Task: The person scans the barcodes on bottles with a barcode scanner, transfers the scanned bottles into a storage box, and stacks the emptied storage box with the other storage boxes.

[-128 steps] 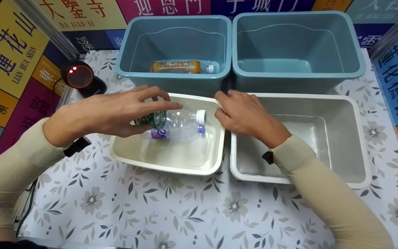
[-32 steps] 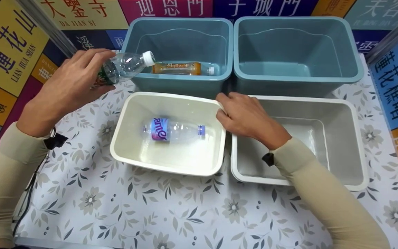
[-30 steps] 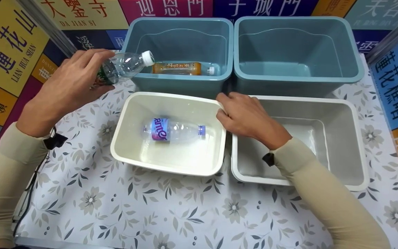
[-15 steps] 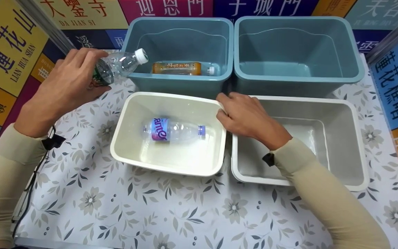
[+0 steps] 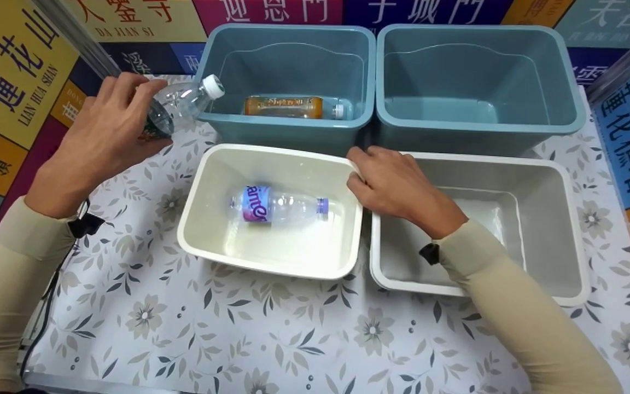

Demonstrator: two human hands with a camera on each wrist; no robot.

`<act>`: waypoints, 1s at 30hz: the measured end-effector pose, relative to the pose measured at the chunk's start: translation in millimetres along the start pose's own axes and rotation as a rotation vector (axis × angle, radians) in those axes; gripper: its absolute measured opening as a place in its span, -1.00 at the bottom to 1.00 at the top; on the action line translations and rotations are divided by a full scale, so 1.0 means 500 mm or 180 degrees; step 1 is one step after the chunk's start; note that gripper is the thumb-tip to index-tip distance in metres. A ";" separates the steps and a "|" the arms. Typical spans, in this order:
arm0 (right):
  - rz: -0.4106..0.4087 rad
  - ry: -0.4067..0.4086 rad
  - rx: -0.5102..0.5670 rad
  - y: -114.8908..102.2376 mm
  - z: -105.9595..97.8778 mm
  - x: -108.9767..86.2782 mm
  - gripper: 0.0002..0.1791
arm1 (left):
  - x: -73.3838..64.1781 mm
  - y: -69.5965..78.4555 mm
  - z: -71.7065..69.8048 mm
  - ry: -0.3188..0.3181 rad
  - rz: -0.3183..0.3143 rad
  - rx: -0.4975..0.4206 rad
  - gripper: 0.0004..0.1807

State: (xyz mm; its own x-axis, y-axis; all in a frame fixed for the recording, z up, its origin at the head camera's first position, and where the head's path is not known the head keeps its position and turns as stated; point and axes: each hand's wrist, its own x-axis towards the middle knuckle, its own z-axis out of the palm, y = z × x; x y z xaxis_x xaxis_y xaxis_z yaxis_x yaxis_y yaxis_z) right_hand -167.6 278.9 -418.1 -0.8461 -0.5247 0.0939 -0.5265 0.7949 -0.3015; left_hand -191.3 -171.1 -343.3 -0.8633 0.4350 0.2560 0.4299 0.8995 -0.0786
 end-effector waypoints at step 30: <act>-0.0036 -0.0009 0.0030 0.003 0.000 0.003 -0.74 | -0.004 -0.070 0.049 -0.0380 -0.0728 -0.0014 -0.05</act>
State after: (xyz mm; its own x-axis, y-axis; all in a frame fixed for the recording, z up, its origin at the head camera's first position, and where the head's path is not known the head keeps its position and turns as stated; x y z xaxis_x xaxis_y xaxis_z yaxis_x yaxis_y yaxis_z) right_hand -169.5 279.4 -418.3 -0.8398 -0.5346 0.0947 -0.5352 0.7860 -0.3094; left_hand -211.0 -202.4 -364.8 -0.9632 0.2223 0.1510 0.2207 0.9749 -0.0276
